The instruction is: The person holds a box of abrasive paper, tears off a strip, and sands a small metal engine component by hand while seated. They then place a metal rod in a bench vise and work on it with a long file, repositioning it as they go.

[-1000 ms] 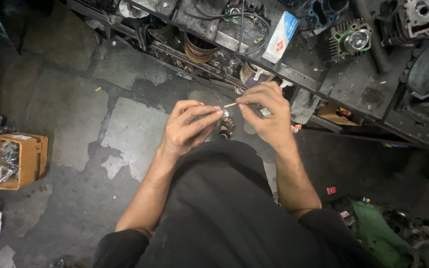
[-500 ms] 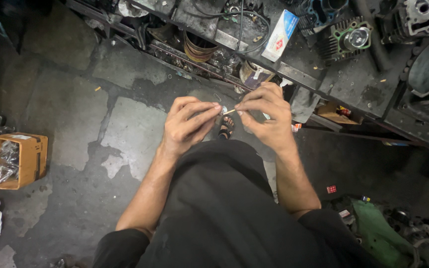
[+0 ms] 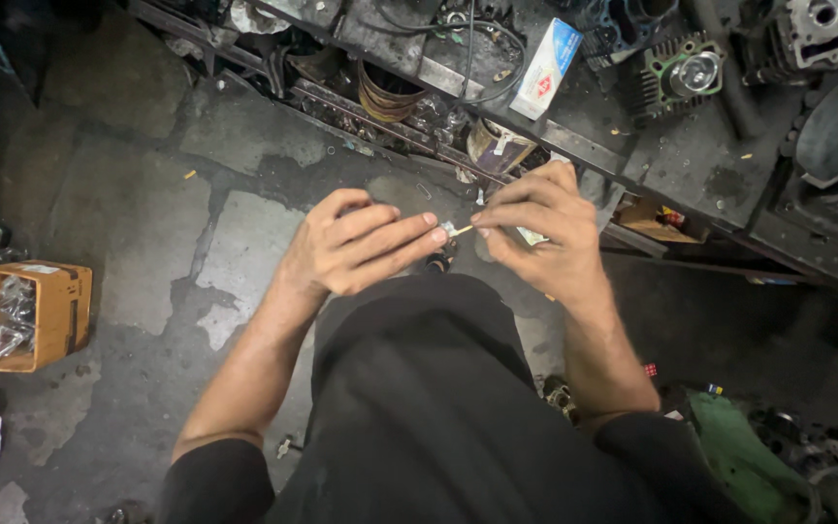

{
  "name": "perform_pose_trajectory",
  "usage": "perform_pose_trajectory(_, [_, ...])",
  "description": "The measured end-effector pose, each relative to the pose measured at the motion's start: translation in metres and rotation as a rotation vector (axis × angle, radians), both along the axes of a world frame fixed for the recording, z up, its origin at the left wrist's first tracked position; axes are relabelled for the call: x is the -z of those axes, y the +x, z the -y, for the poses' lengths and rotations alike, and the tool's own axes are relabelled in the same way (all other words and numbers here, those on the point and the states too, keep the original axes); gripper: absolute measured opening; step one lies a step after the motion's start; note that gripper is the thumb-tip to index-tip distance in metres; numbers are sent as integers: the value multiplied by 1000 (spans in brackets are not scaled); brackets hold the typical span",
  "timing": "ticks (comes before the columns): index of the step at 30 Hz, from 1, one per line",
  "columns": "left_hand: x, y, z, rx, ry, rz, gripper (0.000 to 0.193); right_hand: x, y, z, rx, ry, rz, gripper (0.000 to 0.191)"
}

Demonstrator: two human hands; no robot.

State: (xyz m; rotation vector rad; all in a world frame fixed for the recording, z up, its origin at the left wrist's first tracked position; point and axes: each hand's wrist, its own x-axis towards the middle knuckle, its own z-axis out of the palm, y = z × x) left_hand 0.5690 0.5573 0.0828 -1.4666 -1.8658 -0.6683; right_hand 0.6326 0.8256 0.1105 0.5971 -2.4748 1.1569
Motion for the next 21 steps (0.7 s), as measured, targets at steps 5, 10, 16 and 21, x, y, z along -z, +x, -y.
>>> perform_pose_trajectory(5, [-4, 2, -1, -29, -9, -129, 33, -9, 5, -1, -12, 53, -35, 25])
perform_pose_trajectory(10, [-4, 0, -3, -25, 2, -200, 29, -17, 10, -2, 13, 135, -46, 25])
perform_pose_trajectory(16, [-5, 1, -6, -12, -20, -224, 30, -23, 14, -2, 30, 223, -45, 25])
perform_pose_trajectory(21, [-6, 1, -7, -16, -18, -223, 28, -25, 14, 0, 51, 291, -38, 19])
